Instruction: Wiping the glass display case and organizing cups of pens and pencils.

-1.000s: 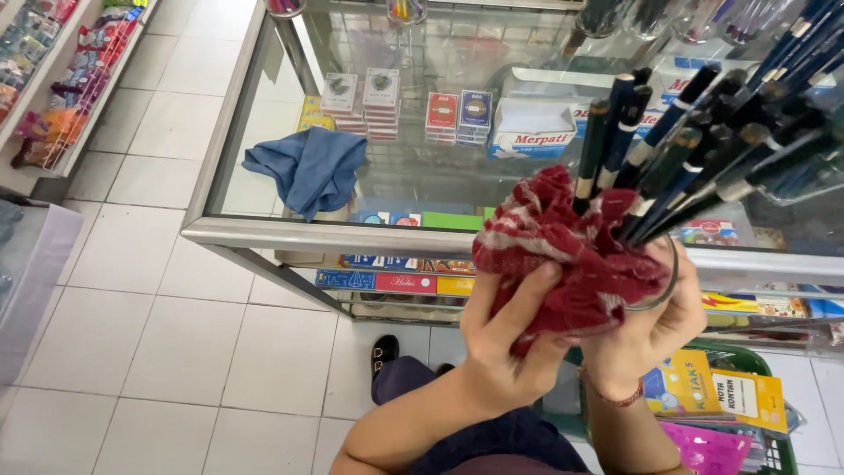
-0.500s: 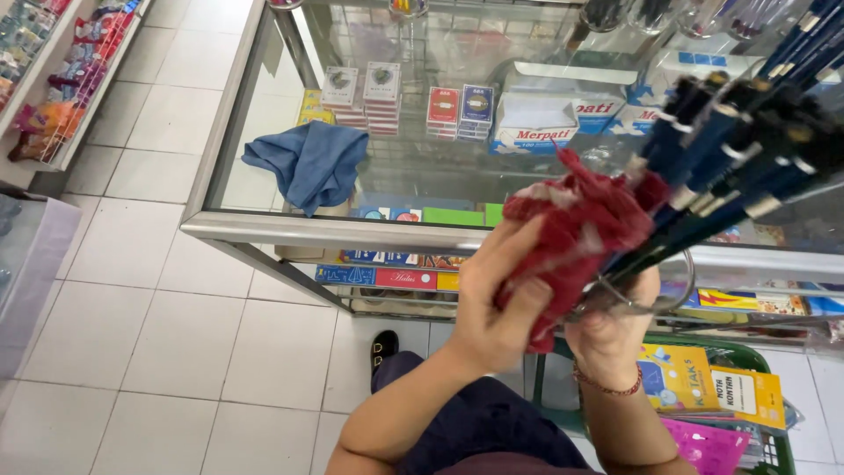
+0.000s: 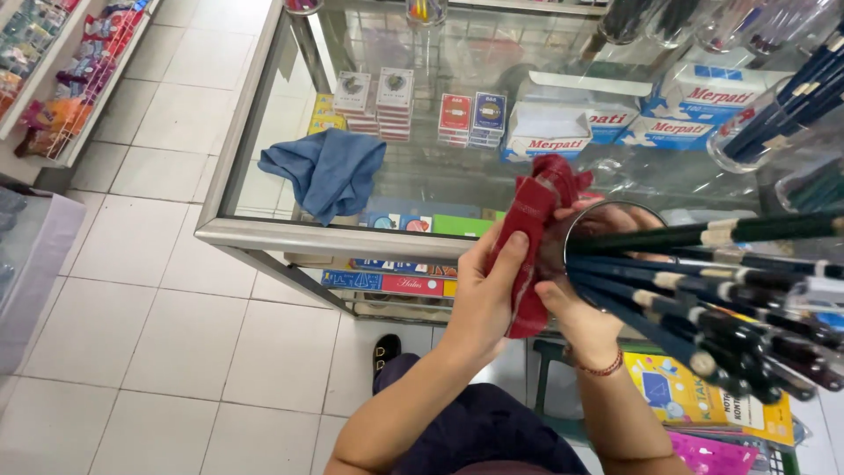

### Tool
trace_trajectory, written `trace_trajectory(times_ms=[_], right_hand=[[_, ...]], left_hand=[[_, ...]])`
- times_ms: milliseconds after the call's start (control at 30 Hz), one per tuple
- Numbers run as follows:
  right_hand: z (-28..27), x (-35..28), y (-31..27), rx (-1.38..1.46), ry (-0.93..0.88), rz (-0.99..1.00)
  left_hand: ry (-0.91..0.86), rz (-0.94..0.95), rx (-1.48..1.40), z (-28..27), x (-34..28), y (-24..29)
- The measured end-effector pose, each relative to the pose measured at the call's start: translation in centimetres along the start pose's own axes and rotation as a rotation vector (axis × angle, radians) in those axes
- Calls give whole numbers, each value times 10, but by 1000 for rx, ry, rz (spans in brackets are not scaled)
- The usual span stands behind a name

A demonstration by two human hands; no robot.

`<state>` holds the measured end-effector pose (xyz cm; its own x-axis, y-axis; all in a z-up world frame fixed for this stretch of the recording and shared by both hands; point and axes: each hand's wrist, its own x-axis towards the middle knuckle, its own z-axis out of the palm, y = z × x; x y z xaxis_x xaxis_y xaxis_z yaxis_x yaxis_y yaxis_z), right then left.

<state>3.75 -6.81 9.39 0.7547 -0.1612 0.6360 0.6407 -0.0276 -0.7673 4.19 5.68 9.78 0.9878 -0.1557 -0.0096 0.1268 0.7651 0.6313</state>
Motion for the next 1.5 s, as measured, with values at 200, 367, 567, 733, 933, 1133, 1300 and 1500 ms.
trace_trajectory(times_ms=[200, 367, 567, 733, 933, 1133, 1300, 1500], right_hand=[[-12, 19, 19, -12, 128, 65], [-31, 33, 27, 71, 182, 117], [-11, 65, 13, 332, 90, 251], [21, 93, 19, 360, 3, 421], [71, 137, 57, 340, -157, 614], [157, 190, 109, 133, -386, 544], [209, 207, 166, 14, -357, 441], [236, 222, 197, -234, -268, 345]], left_hand=[[-114, 57, 384, -19, -9, 66], [-151, 819, 1457, -20, 21, 124], [-457, 691, 1919, -61, 70, 111], [-527, 719, 1767, -62, 95, 177], [23, 602, 1848, -125, 206, 260], [97, 684, 1790, -170, 280, 277], [96, 825, 1743, -195, 318, 259], [176, 790, 1715, -196, 334, 255]])
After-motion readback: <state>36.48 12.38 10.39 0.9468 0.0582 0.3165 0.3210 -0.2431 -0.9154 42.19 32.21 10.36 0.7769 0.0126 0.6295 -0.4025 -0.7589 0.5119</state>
